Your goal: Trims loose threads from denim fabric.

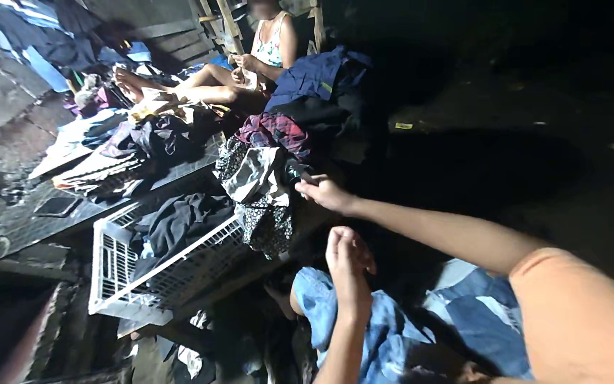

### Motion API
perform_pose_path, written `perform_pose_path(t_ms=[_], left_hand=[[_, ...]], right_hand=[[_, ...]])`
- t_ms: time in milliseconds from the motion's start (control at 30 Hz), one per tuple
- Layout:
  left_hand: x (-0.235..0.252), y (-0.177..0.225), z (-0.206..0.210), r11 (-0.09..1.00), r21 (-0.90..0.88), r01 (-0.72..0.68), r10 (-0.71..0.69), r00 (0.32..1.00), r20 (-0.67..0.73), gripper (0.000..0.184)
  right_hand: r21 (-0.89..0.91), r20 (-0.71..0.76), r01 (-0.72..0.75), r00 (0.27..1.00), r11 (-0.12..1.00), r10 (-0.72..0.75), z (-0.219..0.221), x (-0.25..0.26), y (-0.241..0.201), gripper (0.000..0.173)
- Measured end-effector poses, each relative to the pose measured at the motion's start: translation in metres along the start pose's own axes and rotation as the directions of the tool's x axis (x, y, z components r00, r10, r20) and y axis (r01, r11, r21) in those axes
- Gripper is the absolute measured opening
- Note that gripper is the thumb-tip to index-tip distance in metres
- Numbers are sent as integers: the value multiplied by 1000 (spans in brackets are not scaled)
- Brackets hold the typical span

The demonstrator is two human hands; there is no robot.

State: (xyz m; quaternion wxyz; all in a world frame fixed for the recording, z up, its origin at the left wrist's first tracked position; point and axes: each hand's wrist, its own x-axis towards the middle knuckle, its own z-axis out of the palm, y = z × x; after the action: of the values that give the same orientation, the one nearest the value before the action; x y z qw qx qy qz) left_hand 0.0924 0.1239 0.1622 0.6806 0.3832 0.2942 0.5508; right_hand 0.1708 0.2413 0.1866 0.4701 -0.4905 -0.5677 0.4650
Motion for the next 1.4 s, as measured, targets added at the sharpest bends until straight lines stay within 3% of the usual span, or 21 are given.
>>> perform_pose_path(t_ms=[67, 167, 200, 267, 333, 400, 433, 500, 567, 633, 667, 700, 767, 833, 867, 933, 1000, 1067, 1133, 1267, 1400], left_hand=[[2, -4, 0, 999, -22, 46, -46, 999, -5, 29], [19, -7, -13, 994, -40, 98, -105, 962, -251, 32], [20, -7, -17, 998, -27, 58, -64, 949, -308, 33], [12, -5, -17, 993, 7, -118, 115, 951, -288, 31], [-3, 6, -12, 958, 25, -287, 288, 956, -57, 27], [-13, 32, -2, 928, 57, -369, 345, 906, 243, 66], [-18, 46, 3, 902, 83, -425, 368, 854, 367, 77], [-24, 70, 7, 813, 112, -571, 426, 716, 553, 71], [-30, 75, -1, 681, 157, -715, 434, 566, 701, 38], [-36, 68, -18, 580, 286, -763, 208, 478, 853, 29], [-39, 59, -30, 533, 412, -739, 8, 491, 871, 31], [-44, 45, -46, 474, 568, -673, -180, 557, 811, 35], [-57, 4, -86, 331, 850, -410, -318, 800, 510, 43], [-70, -37, -132, 309, 951, -36, -188, 977, 99, 53], [-79, -59, -155, 371, 922, 113, -69, 993, -94, 61], [-97, -97, -190, 550, 776, 309, 34, 920, -391, 78], [-111, -112, -199, 679, 573, 460, -115, 837, -536, 78], [-115, -117, -196, 725, 444, 527, -214, 785, -581, 65], [-113, -115, -194, 756, 400, 518, -192, 760, -620, 49], [-116, -94, -183, 837, 310, 451, -223, 798, -560, 23], [-104, -85, -180, 858, 334, 389, -160, 822, -547, 22]], right_hand=[[43, -20, 30, 999, 999, -29, 3, 4, 3, 31], [-178, 108, 317, 947, 932, -301, 2, -17, 16, 29], [-238, 125, 373, 927, 897, -353, 1, -28, 26, 33], [-121, 17, 298, 954, 947, -298, 5, -50, 47, 32], [129, -66, -13, 998, 992, 22, 10, -74, 60, 31], [192, -40, -427, 896, 884, 442, 9, -94, 58, 30], [211, -37, -547, 824, 810, 566, 10, -101, 58, 27], [241, 22, -615, 777, 751, 629, 13, -114, 77, 25], [386, 198, -575, 816, 722, 543, 14, -126, 136, 30], [464, 279, -625, 776, 628, 566, 17, -138, 159, 37], [474, 279, -647, 753, 597, 596, 15, -143, 161, 40], [453, 266, -655, 746, 604, 610, 13, -149, 161, 41], [244, 181, -637, 771, 731, 611, 8, -160, 149, 40], [-115, 100, -556, 818, 823, 567, 0, -163, 142, 34], [-246, 97, -513, 831, 823, 547, -2, -162, 142, 33], [-382, 82, -456, 849, 803, 521, -1, -160, 149, 37], [-478, 83, -441, 838, 759, 540, 7, -154, 155, 53], [-491, 129, -422, 830, 762, 543, 19, -147, 162, 63], [-443, 186, -402, 833, 801, 521, 29, -142, 172, 60], [-379, 247, -359, 849, 853, 467, 33, -143, 184, 44], [-320, 214, -395, 855, 861, 472, 29, -137, 176, 29]])
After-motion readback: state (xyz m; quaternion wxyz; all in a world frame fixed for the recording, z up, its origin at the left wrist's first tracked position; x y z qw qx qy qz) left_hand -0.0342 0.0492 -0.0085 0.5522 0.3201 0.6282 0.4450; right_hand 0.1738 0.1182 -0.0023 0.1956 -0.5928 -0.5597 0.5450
